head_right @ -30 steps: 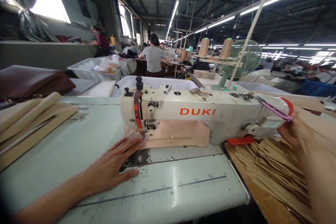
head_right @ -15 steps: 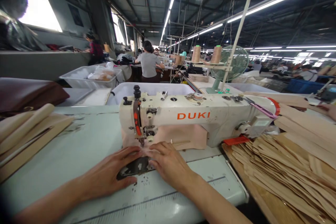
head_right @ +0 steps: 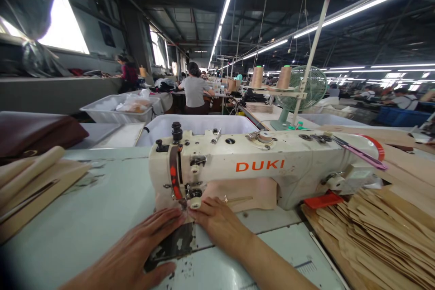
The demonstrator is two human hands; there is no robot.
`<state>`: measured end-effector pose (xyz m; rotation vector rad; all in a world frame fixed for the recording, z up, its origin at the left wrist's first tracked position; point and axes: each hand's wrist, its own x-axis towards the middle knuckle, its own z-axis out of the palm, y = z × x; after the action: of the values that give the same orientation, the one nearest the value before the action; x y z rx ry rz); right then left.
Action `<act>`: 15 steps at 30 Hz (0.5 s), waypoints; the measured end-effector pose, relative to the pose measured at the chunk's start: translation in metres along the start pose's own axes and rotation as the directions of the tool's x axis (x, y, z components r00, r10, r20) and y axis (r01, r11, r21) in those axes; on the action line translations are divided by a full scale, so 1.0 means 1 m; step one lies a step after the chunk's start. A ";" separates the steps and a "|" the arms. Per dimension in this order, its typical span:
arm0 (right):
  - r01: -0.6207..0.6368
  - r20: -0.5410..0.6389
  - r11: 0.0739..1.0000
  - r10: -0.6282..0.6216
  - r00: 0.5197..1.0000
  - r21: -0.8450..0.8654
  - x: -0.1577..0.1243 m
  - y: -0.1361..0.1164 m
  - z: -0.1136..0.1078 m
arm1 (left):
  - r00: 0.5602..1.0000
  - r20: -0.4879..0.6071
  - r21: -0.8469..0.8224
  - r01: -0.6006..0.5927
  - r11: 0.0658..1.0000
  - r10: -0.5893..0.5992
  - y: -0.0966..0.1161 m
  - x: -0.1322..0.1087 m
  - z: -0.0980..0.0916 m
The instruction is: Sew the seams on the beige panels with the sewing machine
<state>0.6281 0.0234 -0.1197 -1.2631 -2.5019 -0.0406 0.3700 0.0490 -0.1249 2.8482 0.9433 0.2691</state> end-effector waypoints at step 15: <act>-0.003 -0.102 1.000 0.003 0.995 0.000 0.003 0.014 0.024 | 0.992 -0.093 0.044 -0.083 0.996 0.086 -0.004 0.004 0.004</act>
<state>0.6304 0.0381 -0.1434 -1.2330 -2.4132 -0.1025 0.3717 0.0539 -0.1287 2.9399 0.8547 0.4020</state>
